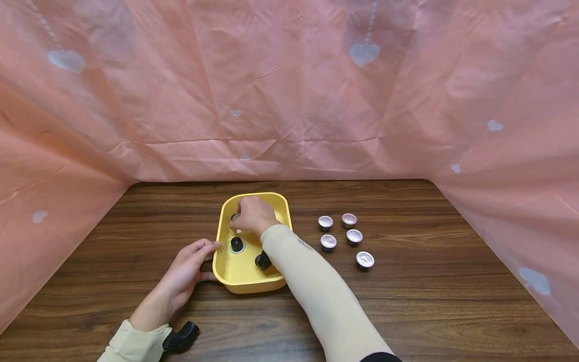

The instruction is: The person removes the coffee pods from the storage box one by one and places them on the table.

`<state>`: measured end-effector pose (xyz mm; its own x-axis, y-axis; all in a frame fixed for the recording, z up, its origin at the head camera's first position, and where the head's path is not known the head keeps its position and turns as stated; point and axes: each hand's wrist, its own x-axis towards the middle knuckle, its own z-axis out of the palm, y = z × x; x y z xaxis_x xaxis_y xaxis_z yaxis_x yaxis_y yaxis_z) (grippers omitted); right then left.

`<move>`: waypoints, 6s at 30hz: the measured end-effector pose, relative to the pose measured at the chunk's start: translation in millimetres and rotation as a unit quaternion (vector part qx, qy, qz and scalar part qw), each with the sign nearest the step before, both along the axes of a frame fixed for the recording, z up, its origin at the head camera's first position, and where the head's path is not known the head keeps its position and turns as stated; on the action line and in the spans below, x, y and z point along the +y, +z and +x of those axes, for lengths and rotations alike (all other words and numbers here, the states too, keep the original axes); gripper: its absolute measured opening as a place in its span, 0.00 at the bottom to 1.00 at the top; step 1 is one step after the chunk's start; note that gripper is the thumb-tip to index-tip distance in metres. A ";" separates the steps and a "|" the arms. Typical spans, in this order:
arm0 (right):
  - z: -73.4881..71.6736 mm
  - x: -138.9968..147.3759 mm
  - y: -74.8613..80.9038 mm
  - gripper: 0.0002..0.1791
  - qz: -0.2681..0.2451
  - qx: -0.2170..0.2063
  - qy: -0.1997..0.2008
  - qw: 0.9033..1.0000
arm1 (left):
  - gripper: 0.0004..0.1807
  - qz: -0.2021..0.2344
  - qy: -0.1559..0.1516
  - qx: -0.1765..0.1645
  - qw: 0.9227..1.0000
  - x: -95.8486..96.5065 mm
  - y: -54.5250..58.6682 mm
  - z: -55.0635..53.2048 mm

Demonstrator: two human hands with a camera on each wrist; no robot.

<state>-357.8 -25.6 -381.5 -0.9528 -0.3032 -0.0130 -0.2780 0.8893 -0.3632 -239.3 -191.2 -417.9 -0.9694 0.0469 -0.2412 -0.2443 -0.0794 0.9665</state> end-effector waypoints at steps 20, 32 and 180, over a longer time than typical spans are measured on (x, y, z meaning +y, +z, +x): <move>2.8 17.7 41.4 0.12 -0.105 0.006 -0.024 0.994 | 0.14 -0.006 0.002 -0.002 1.000 0.1 3.3 1.3; 34.8 94.4 78.7 0.15 -0.267 -0.068 -0.036 0.961 | 0.14 -0.006 0.001 0.000 1.000 -1.2 5.7 -1.1; 30.3 19.8 46.6 0.16 -0.174 0.055 0.032 0.983 | 0.14 -0.019 -0.011 0.018 1.000 -1.0 12.4 -0.8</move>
<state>-327.5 -5.8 -334.9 -0.9217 -0.3295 0.2047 -0.3836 0.6959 -0.6071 -240.1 -192.2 -405.5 -0.9764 0.0598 -0.2077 -0.2101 -0.0376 0.9770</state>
